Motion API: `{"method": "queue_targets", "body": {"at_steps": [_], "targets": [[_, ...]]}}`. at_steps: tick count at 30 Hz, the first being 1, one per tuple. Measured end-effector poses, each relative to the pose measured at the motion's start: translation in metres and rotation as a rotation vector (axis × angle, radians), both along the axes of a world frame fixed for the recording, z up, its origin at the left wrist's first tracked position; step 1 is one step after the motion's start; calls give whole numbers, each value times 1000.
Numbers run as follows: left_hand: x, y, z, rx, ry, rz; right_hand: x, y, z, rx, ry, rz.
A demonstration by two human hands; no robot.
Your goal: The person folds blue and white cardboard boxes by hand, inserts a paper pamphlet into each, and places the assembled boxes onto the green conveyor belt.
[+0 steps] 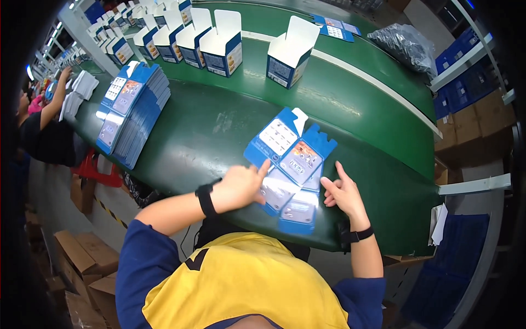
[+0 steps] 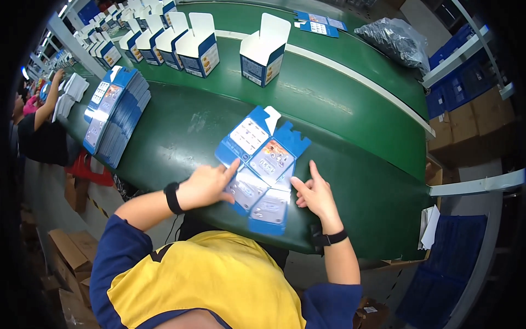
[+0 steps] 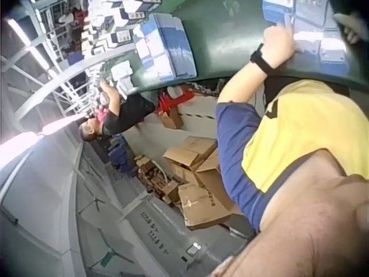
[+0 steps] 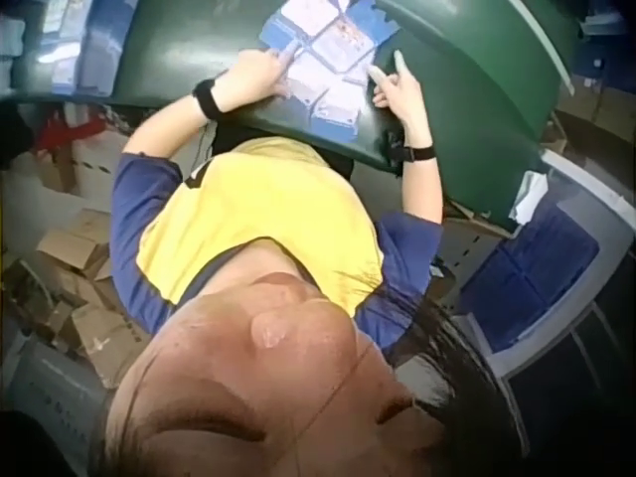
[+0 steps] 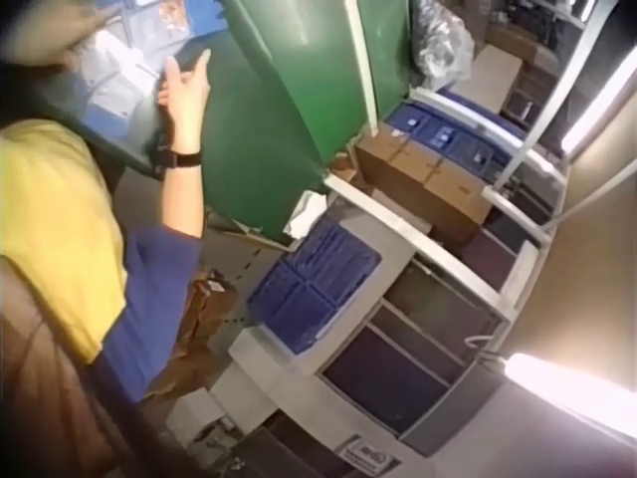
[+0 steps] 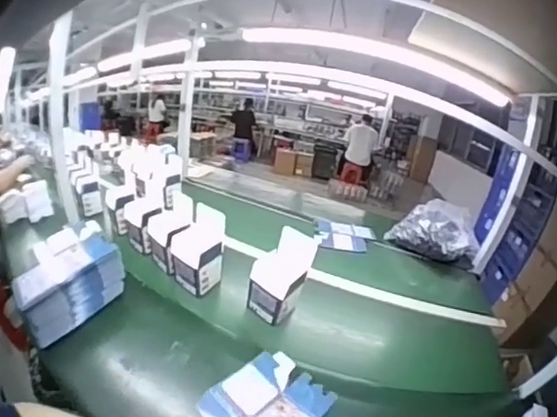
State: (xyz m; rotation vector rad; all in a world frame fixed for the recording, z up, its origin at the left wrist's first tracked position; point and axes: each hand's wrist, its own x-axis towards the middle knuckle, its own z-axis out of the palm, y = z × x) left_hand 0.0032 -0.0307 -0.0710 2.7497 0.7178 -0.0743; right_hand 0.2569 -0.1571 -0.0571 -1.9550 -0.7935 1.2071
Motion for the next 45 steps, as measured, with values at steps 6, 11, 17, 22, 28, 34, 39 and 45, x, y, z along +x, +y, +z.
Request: {"method": "queue_targets", "body": {"at_steps": [6, 11, 17, 22, 28, 34, 39, 45], "targets": [[-3, -4, 12, -36, -75, 130, -11, 21, -6, 23, -264, 342], [10, 37, 3, 26, -259, 406, -13, 23, -12, 1, -396, 364], [13, 22, 6, -65, -351, 369, -33, 22, -15, 211, -649, 263], [9, 6, 24, 38, -562, 400, -49, 14, 4, 409, -403, 57], [15, -5, 39, -312, -1095, 540, -84, -8, 20, 898, -610, 96], [4, 1, 57, -949, -1408, 281, -91, -13, 18, 1310, -561, 581], [2, -24, 78, -957, -1256, 280, -112, -23, 38, 1091, -337, 240], [-14, -56, 52, -1198, -550, -307, -88, -1, 16, 1066, 74, -7]]}}
